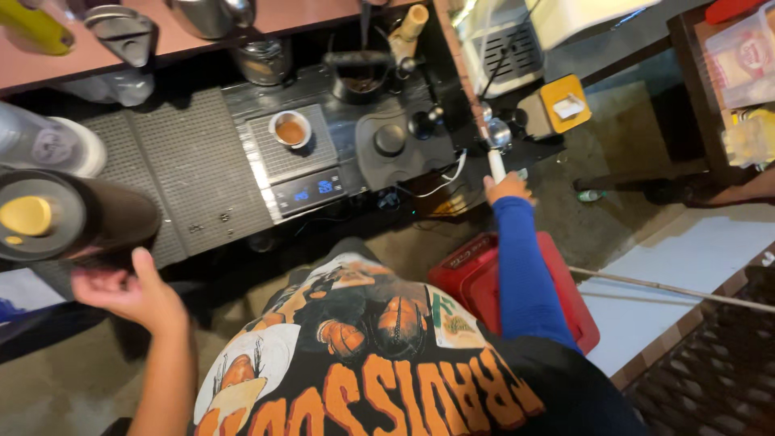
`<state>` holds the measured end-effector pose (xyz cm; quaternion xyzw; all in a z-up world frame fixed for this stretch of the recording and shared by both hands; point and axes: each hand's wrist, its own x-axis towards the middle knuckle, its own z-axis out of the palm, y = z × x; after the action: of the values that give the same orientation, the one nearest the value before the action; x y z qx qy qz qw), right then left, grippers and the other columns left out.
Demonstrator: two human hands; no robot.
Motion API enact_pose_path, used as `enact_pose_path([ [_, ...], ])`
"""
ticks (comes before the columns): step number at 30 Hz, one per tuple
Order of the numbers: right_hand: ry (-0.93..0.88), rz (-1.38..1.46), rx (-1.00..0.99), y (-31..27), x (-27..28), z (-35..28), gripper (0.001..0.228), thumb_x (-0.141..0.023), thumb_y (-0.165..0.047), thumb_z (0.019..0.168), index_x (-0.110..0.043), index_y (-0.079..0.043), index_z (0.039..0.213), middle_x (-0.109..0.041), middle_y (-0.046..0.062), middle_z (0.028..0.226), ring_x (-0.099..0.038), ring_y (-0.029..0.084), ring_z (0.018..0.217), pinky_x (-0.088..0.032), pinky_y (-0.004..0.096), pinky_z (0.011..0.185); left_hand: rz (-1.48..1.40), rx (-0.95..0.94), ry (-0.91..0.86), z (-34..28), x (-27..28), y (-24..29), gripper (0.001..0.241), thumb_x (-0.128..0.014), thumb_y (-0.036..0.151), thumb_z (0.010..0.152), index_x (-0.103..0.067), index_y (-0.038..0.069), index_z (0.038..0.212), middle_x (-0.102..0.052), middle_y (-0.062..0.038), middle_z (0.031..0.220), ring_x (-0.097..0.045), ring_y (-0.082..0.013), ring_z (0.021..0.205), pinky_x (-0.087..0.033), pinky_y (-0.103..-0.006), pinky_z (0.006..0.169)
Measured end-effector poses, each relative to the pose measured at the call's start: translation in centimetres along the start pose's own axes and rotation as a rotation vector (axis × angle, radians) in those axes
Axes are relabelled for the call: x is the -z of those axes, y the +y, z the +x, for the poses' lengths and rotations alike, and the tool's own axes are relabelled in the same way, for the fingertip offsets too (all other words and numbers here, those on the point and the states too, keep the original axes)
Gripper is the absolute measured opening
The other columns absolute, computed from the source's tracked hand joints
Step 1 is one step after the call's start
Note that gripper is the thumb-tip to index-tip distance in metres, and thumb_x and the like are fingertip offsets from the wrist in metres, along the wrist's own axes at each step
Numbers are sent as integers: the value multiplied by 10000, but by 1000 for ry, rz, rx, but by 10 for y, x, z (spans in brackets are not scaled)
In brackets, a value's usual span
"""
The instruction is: The person prepares a beverage by first cleaning a plastic cup with a cloth, then weighing and scooping a brown powder into a metal portafilter basket. They use a digital scale to measure the powder and a spoon to transfer it.
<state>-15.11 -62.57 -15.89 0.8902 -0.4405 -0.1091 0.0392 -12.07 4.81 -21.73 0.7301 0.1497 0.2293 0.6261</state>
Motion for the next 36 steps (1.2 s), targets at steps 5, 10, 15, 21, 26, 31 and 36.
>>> enact_pose_path([
  [5, 89, 143, 157, 26, -59, -4, 422, -544, -454, 1069, -576, -55, 1202, -743, 221, 1040, -706, 438, 938, -475, 613, 897, 90, 149, -304, -65, -70, 69, 252, -756, 163, 1030, -649, 30, 1215, -656, -49, 1067, -602, -113, 925, -502, -249, 818],
  [10, 370, 764, 239, 18, -38, -89, 303, -653, -284, 1030, -547, -33, 1164, -697, 263, 946, -687, 475, 856, -532, 532, 742, 36, 256, -1003, -92, -168, 127, 216, -746, 245, 931, -735, 56, 1036, -726, 1, 925, -660, -76, 854, -550, -251, 780],
  [15, 290, 926, 546, -54, 27, -180, 345, -711, -252, 956, -541, -35, 1164, -694, 242, 923, -698, 450, 828, -553, 498, 694, -222, 154, -1177, -128, -228, 150, 424, -728, 306, 940, -609, 41, 1249, -667, -30, 978, -609, -87, 902, -534, -258, 820],
  [21, 134, 625, 1500, -166, 56, -208, 152, -656, -149, 992, -600, -161, 1132, -710, 88, 983, -715, 291, 918, -577, 387, 820, -410, 433, -667, -85, -184, 127, 246, -619, 113, 1009, -729, -99, 1065, -733, -128, 947, -705, -201, 841, -571, -326, 777],
  [26, 90, 986, 931, -267, 51, -165, 535, -867, -385, 745, -639, -112, 1145, -631, -25, 920, -552, 120, 754, -435, 325, 758, -367, 756, -497, -39, -87, 116, 67, -579, 92, 930, -516, 104, 951, -535, -26, 653, -530, -146, 518, -464, -306, 464],
  [31, 90, 975, 794, -327, 36, -175, 547, -919, -417, 690, -691, -155, 1112, -586, -11, 922, -522, 142, 794, -376, 319, 793, -204, 659, -617, -23, -61, 115, 96, -631, 148, 948, -568, 81, 975, -512, -14, 635, -486, -112, 480, -419, -284, 418],
  [36, 123, 1053, 1030, -315, 38, -195, 408, -926, -305, 762, -687, -115, 1032, -671, 24, 985, -661, 202, 904, -499, 334, 842, -166, 683, -596, -1, -51, 114, 211, -502, 256, 1011, -608, 79, 1055, -537, -8, 659, -500, -92, 508, -432, -263, 438],
])
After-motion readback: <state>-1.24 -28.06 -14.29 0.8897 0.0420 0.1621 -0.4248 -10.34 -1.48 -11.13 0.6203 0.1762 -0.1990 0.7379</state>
